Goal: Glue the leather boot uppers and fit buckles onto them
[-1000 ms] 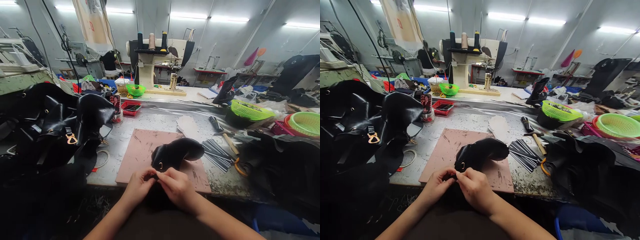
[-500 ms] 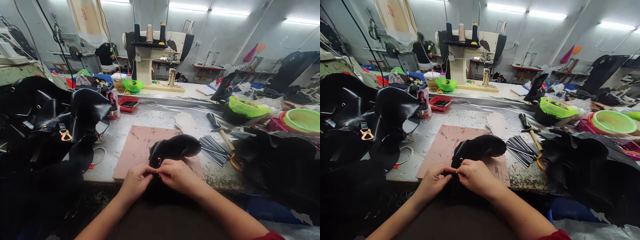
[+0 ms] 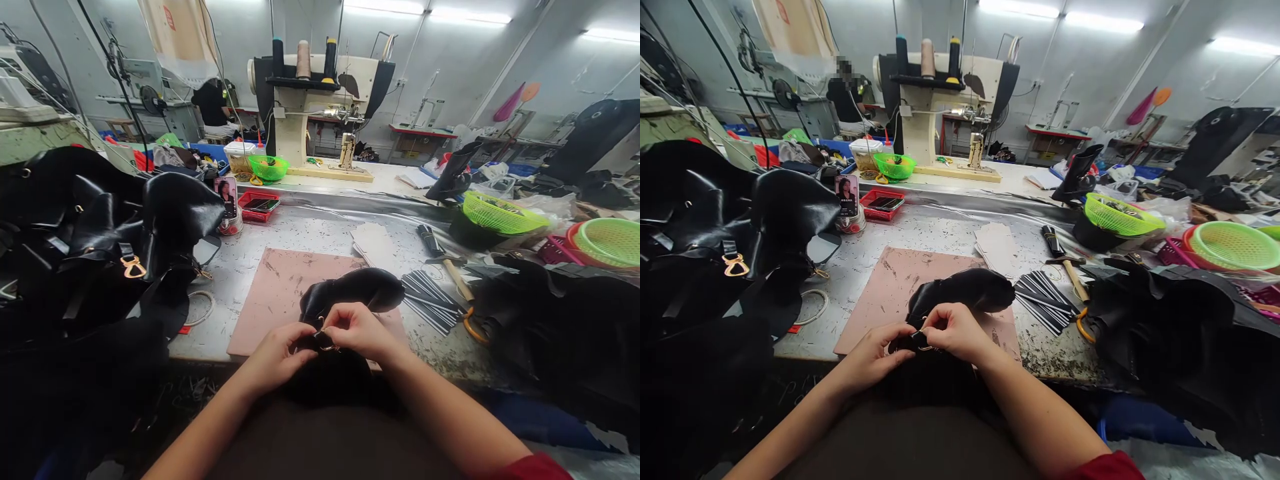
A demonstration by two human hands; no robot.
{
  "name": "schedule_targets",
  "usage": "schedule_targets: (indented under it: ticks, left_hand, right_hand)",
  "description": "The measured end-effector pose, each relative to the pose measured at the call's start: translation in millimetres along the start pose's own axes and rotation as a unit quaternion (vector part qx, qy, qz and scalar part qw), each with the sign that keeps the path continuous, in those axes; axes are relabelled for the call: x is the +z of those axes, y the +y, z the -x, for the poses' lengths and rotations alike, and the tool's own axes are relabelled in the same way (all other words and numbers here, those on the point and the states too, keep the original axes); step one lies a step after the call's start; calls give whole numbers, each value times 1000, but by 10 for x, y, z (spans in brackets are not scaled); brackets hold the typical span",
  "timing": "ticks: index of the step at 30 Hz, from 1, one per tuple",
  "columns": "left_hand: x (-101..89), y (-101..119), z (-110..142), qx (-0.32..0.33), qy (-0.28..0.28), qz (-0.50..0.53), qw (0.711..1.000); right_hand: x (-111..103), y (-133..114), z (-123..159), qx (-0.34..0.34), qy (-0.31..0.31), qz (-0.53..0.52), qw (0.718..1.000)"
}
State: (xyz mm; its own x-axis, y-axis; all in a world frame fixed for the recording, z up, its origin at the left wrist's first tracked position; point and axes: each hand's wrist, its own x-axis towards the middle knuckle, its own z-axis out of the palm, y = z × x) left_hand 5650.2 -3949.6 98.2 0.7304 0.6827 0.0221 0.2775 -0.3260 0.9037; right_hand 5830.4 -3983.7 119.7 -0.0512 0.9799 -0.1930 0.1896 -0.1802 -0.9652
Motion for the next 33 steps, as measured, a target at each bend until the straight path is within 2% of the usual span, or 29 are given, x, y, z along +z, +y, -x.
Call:
schedule_targets:
  ticks: [3,6,10,14,17,20,23,28,30,33]
  left_hand:
    - [3,-14,-38,4,0,8,1000]
    - [-6,-24,-69,1,-9,-3,1000]
    - [14,-20,-111,7,-7,31,999]
    - [97,-16,-125,2,42,27,999]
    - [133,-37,-100,0,66,4,998]
    - [123,-66,-76,-1,53,6,999]
    - [106,-88,-78,-6,47,7,999]
    - [122,-112,-91,-19,61,27,998]
    - [124,-116,-83,-25,54,48,997]
    - [85,-110,-59,-38,26,104,993]
  right_hand:
    - [-20,22,-38,57,-5,-67,996]
    - [-26,32,-53,76,-6,-99,992]
    - [11,7,-36,72,-4,-73,995]
    - [49,-10,-21,70,5,-26,997]
    - [52,15,-35,72,34,-41,996]
    - [52,39,-47,68,52,-74,994]
    - [45,26,-32,56,39,-81,994]
    - [4,-10,27,-1,-57,15,998]
    - [-1,5,39,-45,-61,65,995]
    - [12,48,48,-95,-27,107,989]
